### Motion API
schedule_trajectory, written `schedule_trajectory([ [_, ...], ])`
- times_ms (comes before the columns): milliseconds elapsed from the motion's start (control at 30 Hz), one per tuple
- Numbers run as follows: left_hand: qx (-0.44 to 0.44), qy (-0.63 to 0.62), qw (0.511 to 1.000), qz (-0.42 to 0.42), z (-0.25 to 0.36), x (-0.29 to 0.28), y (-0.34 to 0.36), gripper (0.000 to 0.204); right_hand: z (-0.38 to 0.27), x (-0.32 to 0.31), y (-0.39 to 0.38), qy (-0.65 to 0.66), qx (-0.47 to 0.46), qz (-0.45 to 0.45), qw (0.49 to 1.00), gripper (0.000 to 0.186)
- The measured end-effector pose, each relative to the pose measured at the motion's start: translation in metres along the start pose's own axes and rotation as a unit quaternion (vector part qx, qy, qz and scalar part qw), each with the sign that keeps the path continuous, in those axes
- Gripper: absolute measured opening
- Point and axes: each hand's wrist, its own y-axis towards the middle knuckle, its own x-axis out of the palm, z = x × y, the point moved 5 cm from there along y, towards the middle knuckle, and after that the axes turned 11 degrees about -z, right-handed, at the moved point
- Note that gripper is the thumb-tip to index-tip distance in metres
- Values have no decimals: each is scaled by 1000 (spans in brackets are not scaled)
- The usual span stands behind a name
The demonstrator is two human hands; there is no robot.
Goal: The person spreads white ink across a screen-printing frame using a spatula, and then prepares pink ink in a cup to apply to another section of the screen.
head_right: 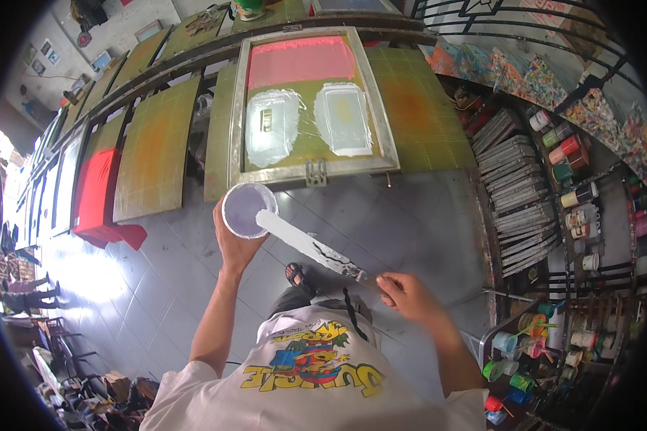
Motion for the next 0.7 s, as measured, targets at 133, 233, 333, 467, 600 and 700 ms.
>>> schedule_trajectory([
  [133,14,-3,999,-40,-35,-7,66,91,-53,6,13,11,8,88,996,33],
  [233,-38,-98,993,-61,-60,3,102,89,-70,3,19,32,10,141,989,34],
  [333,-86,-156,980,-88,-94,24,135,86,-97,4,30,64,23,186,980,36],
  [467,-77,-233,964,-106,-104,49,183,76,-106,-1,72,181,-14,204,962,37],
  [600,-49,-200,971,-119,-111,67,216,66,-93,-12,147,194,-76,320,924,38],
  [700,-44,-194,974,-109,-131,73,231,67,-84,-38,206,15,-118,467,876,37],
])
